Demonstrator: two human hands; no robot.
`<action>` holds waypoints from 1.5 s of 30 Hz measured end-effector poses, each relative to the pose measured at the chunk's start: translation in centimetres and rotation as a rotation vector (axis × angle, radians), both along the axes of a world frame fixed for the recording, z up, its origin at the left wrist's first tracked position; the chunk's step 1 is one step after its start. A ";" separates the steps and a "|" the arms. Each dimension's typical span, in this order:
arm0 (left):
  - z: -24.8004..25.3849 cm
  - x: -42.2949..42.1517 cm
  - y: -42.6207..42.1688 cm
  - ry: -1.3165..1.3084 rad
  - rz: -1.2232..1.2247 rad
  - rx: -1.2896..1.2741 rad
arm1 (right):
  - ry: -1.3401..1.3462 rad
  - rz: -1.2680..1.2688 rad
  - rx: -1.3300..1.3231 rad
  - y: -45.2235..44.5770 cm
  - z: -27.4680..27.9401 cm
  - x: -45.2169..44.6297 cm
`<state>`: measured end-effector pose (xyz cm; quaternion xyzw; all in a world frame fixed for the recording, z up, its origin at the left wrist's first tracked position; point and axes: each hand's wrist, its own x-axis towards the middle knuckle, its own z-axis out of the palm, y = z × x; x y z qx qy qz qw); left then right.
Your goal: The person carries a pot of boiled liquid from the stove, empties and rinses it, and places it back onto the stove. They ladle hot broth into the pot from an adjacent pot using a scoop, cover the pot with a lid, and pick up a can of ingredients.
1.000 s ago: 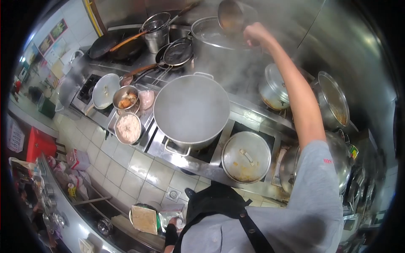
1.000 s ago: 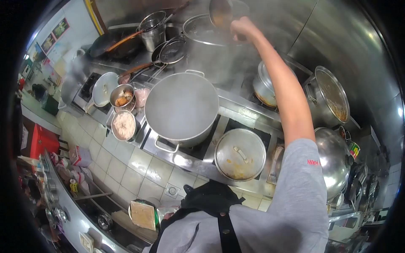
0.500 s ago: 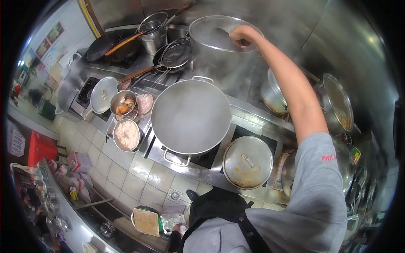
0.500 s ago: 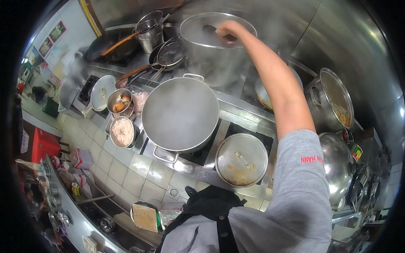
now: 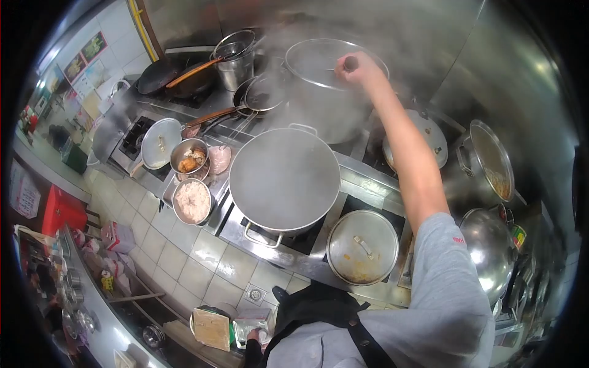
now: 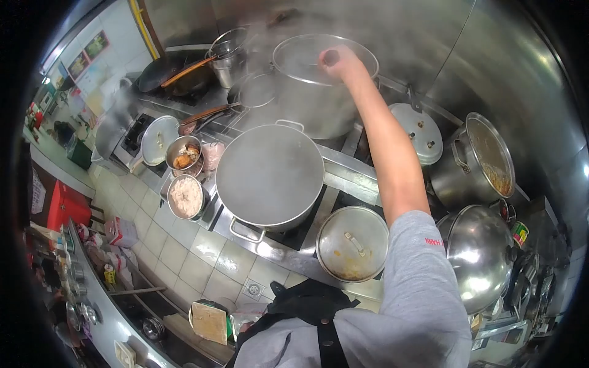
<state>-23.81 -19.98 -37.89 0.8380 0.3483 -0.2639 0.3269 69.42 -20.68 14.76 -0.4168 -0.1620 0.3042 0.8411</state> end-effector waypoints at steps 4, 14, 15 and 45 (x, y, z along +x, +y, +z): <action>3.2 0.6 0.2 0.000 0.569 -0.404 | 0.678 -0.019 0.117 -1.0 3.9 -3.9; 28.0 11.9 8.4 -0.941 0.792 -1.075 | -0.394 -0.190 -0.083 -6.2 11.6 -16.8; 33.2 14.4 8.7 -1.081 0.613 -1.206 | -0.354 -0.130 -0.010 -7.0 11.5 -15.5; 56.7 20.5 10.0 -1.440 -0.871 -1.182 | -0.219 -0.067 -0.773 -12.6 4.1 -37.5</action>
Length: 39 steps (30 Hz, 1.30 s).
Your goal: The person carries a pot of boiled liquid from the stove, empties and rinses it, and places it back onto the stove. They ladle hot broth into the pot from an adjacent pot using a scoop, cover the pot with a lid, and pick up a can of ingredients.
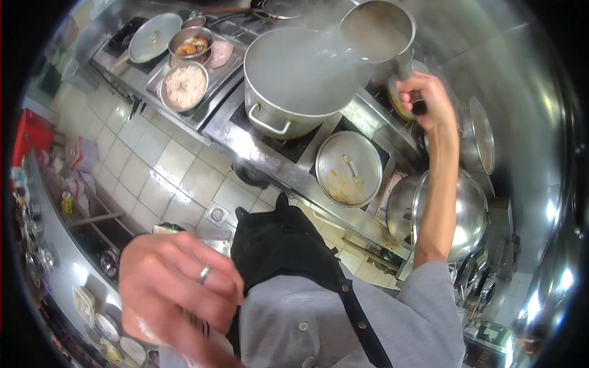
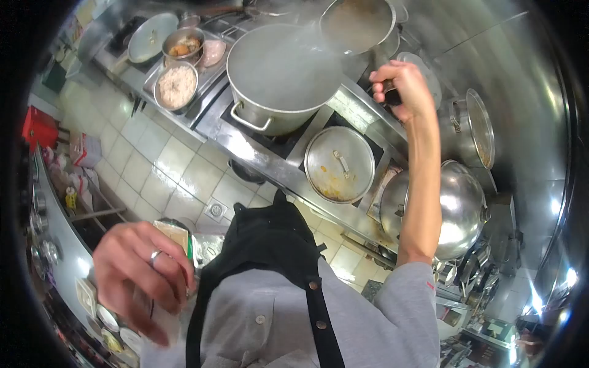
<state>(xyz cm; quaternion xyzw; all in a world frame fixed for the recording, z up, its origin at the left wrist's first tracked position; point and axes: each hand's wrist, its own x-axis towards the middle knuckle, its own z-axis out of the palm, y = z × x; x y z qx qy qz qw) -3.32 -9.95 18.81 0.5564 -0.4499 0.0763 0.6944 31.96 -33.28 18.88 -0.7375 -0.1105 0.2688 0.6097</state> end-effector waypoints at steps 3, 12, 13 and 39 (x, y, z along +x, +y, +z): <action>-2.5 -1.2 1.6 0.190 -0.098 0.037 | -0.170 -0.078 -0.099 1.2 -0.6 -2.3; -25.1 -8.8 3.6 1.299 0.386 -0.231 | -0.565 0.069 -0.571 2.7 -4.0 -4.7; -28.6 -9.3 3.3 1.438 0.438 -0.213 | -0.709 0.077 -0.562 2.6 -4.7 -5.0; -62.8 -21.3 -2.6 1.284 0.462 0.930 | 0.020 -0.246 0.609 -12.9 1.4 1.7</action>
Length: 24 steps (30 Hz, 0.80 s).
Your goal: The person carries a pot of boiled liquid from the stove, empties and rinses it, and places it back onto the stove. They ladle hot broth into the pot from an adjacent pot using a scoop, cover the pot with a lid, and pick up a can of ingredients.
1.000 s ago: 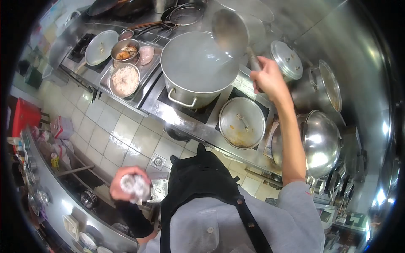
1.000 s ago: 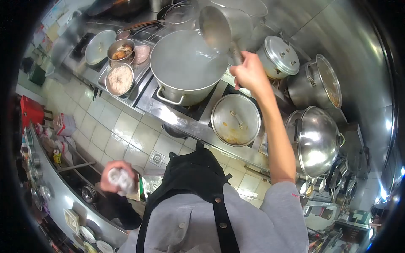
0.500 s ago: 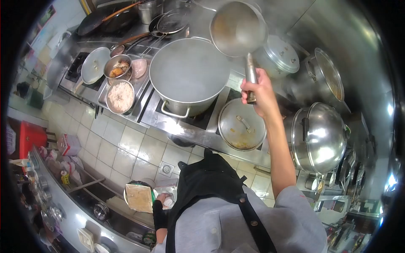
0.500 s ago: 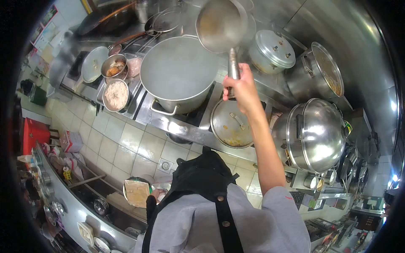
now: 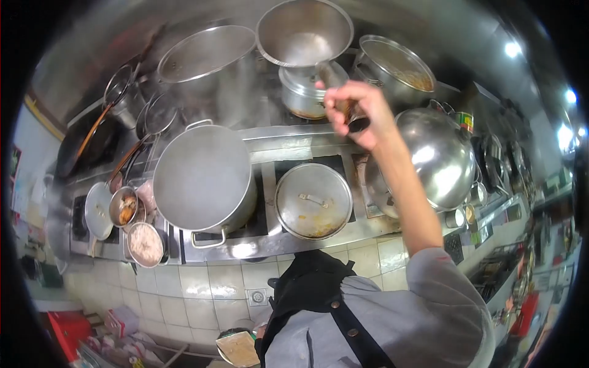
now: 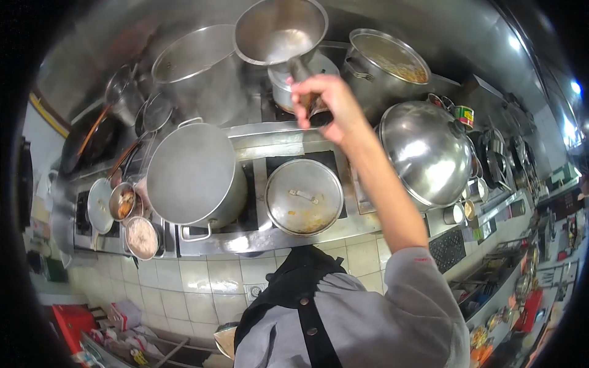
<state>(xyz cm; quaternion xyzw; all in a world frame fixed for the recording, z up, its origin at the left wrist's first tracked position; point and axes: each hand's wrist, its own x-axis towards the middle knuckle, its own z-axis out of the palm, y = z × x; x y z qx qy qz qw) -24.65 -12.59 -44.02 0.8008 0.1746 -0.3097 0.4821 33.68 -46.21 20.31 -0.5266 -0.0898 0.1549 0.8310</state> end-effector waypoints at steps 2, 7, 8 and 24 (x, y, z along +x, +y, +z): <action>0.2 1.6 0.5 -0.005 -0.020 -0.006 | -0.019 -0.152 -0.037 -2.5 2.2 1.0; -1.3 3.0 0.9 -0.048 -0.068 -0.006 | -0.127 -0.319 -0.386 -10.8 6.0 7.7; -0.8 3.9 0.7 -0.087 -0.089 -0.010 | -0.119 -0.357 -0.416 -12.6 6.4 9.6; 2.1 6.9 1.5 0.060 0.006 -0.021 | -0.309 -0.752 -1.852 -27.2 1.1 27.1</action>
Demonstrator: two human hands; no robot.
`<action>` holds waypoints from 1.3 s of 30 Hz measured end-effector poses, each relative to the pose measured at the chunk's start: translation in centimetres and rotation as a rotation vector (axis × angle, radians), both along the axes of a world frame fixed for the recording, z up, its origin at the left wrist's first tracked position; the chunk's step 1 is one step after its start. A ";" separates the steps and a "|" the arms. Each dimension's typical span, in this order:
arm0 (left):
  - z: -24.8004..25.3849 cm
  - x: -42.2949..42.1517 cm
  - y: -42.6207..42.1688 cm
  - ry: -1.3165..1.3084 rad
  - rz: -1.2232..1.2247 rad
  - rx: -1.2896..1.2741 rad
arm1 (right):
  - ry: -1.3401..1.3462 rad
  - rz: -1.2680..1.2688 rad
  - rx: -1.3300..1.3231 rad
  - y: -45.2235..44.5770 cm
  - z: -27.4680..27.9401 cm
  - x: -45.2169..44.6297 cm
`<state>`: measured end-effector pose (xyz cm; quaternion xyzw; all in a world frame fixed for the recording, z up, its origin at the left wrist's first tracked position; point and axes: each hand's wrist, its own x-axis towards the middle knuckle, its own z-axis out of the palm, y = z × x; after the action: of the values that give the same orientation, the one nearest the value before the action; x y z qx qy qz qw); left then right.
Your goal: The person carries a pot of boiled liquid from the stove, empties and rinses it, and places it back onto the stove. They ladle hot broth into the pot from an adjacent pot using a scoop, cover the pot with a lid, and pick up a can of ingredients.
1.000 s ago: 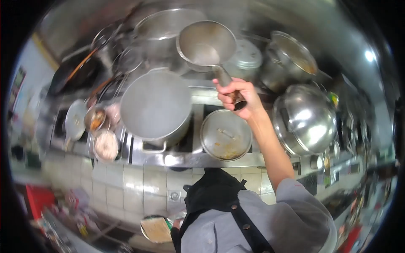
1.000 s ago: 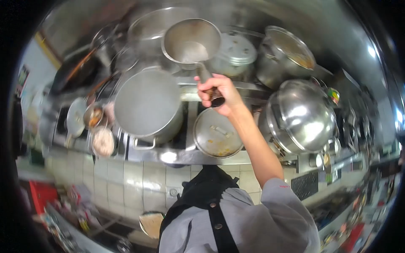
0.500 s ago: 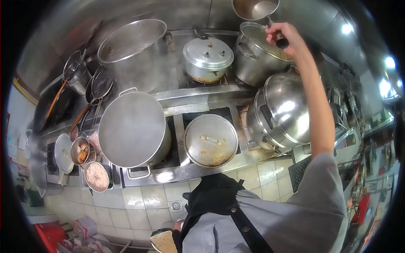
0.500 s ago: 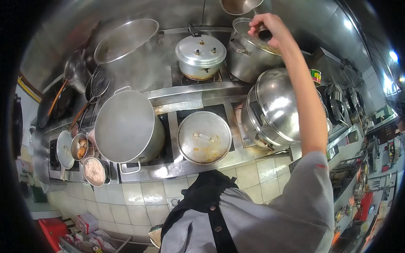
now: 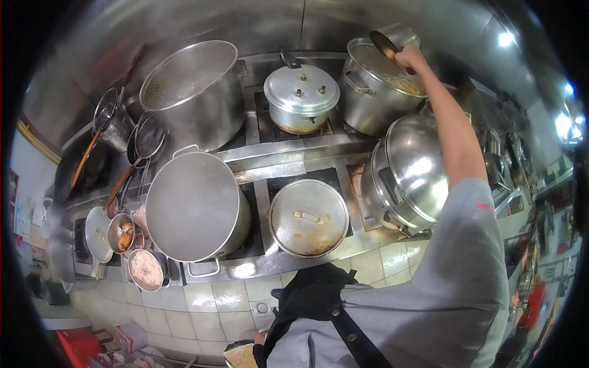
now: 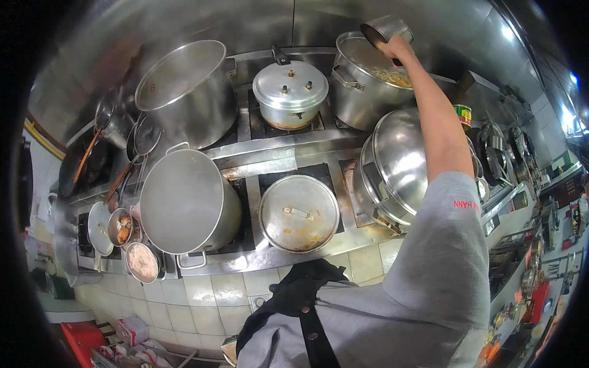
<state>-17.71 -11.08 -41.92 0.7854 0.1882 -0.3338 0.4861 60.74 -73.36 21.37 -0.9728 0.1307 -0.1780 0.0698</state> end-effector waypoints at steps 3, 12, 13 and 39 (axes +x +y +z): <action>0.5 0.0 -0.5 0.012 -0.001 0.002 | 0.041 -0.033 0.006 -1.1 -1.7 1.2; 0.5 0.3 -0.6 0.022 -0.022 0.003 | 0.344 -0.028 0.279 -1.4 -3.1 3.5; 0.5 0.1 -0.5 0.021 -0.022 0.002 | 0.322 -0.036 0.397 -1.6 -3.6 4.0; 1.6 -2.5 -1.4 0.017 -0.018 0.014 | -0.014 0.336 2.530 -1.8 1.7 -0.7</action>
<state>-20.18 -12.50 -40.29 0.7875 0.1878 -0.3435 0.4761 60.07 -75.16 23.03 -0.2317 0.0838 0.0759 0.9662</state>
